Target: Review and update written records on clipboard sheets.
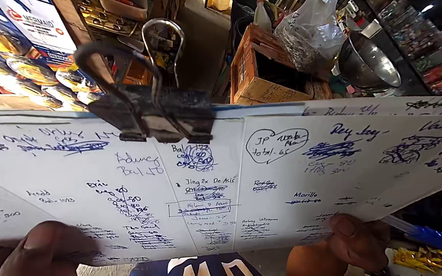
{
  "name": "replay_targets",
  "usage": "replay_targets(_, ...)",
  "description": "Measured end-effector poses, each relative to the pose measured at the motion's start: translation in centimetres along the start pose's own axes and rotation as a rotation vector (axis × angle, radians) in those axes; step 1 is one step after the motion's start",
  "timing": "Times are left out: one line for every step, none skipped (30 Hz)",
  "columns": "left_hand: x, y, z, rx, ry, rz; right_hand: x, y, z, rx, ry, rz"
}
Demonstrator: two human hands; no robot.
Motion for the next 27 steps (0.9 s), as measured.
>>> replay_targets(-0.03, -0.12, -0.09, 0.001, -0.001, -0.001, 0.0, 0.04, -0.02, -0.001, 0.004, -0.002)
replay_targets(-0.13, -0.13, -0.14, 0.0, -0.003, -0.002, 0.02, 0.07, -0.05, 0.0, 0.009, 0.003)
replay_targets(-0.21, -0.16, -0.19, -0.002, -0.002, -0.005, 0.04, 0.11, -0.06, 0.004, 0.012, 0.017)
replay_targets(-0.27, -0.21, -0.24, -0.003, 0.002, -0.006, 0.11, 0.12, -0.12, 0.002, 0.004, 0.013)
replay_targets(-0.37, -0.19, -0.27, -0.008, 0.007, -0.005, 0.18, 0.14, -0.15, 0.002, -0.003, 0.01)
replay_targets(-0.43, -0.15, -0.29, -0.008, 0.013, 0.002, 0.24, 0.17, -0.15, 0.002, -0.007, 0.013)
replay_targets(-0.41, -0.14, -0.31, 0.005, 0.014, 0.004, 0.25, 0.17, -0.14, 0.0, -0.007, 0.029)
replay_targets(-0.3, -0.22, -0.33, 0.017, 0.017, 0.002, 0.21, 0.19, -0.15, 0.006, 0.002, 0.044)
replay_targets(-0.24, -0.23, -0.33, 0.031, 0.021, -0.006, 0.2, 0.22, -0.15, 0.007, 0.016, 0.049)
replay_targets(-0.19, -0.23, -0.31, 0.048, 0.029, -0.01, 0.2, 0.2, -0.19, 0.001, 0.02, 0.051)
replay_targets(-0.15, -0.25, -0.27, 0.061, 0.036, -0.012, 0.19, 0.15, -0.23, 0.0, 0.014, 0.052)
replay_targets(-0.14, -0.25, -0.23, 0.058, 0.036, -0.015, 0.18, 0.11, -0.24, 0.004, 0.004, 0.053)
replay_targets(-0.13, -0.25, -0.23, 0.051, 0.03, -0.019, 0.18, 0.06, -0.24, 0.019, -0.009, 0.038)
replay_targets(-0.08, -0.25, -0.24, 0.046, 0.021, -0.026, 0.16, -0.02, -0.27, 0.033, -0.028, 0.019)
replay_targets(-0.11, -0.21, -0.21, 0.039, 0.016, -0.03, 0.14, -0.05, -0.3, 0.04, -0.034, 0.015)
replay_targets(-0.15, -0.11, -0.17, 0.033, 0.011, -0.029, 0.14, -0.03, -0.33, 0.039, -0.031, 0.023)
replay_targets(-0.19, -0.04, -0.14, 0.028, 0.009, -0.022, 0.17, 0.04, -0.32, 0.039, -0.018, 0.04)
replay_targets(-0.19, -0.04, -0.15, 0.02, 0.01, -0.017, 0.2, 0.11, -0.28, 0.035, 0.005, 0.066)
replay_targets(-0.23, -0.01, -0.13, 0.01, 0.01, -0.016, 0.22, 0.24, -0.18, 0.03, 0.03, 0.088)
replay_targets(-0.24, -0.05, -0.13, 0.008, 0.012, -0.022, 0.24, 0.34, -0.09, 0.029, 0.041, 0.09)
replay_targets(-0.31, -0.02, -0.08, 0.009, 0.017, -0.022, 0.27, 0.41, -0.02, 0.033, 0.038, 0.083)
replay_targets(-0.4, 0.05, -0.01, 0.012, 0.018, -0.023, 0.32, 0.47, 0.0, 0.029, 0.035, 0.074)
replay_targets(-0.42, 0.07, 0.04, 0.011, 0.016, -0.023, 0.39, 0.52, 0.01, 0.026, 0.041, 0.06)
replay_targets(-0.34, -0.04, 0.03, 0.013, 0.014, -0.02, 0.44, 0.53, 0.0, 0.026, 0.047, 0.048)
replay_targets(-0.26, -0.14, 0.01, 0.017, 0.014, -0.013, 0.47, 0.51, -0.02, 0.029, 0.051, 0.043)
replay_targets(-0.21, -0.23, -0.03, 0.02, 0.015, -0.007, 0.5, 0.52, -0.04, 0.03, 0.053, 0.035)
replay_targets(-0.19, -0.29, -0.07, 0.022, 0.014, -0.008, 0.52, 0.49, -0.05, 0.03, 0.051, 0.031)
Point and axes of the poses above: each hand's wrist, its own z-axis away from the middle knuckle, its own y-axis out of the back of the hand, x = y × z, the point moved 7 cm from there along -z, towards the middle knuckle, and after that the axes turned 4 degrees about -z, right-handed, at the moved point
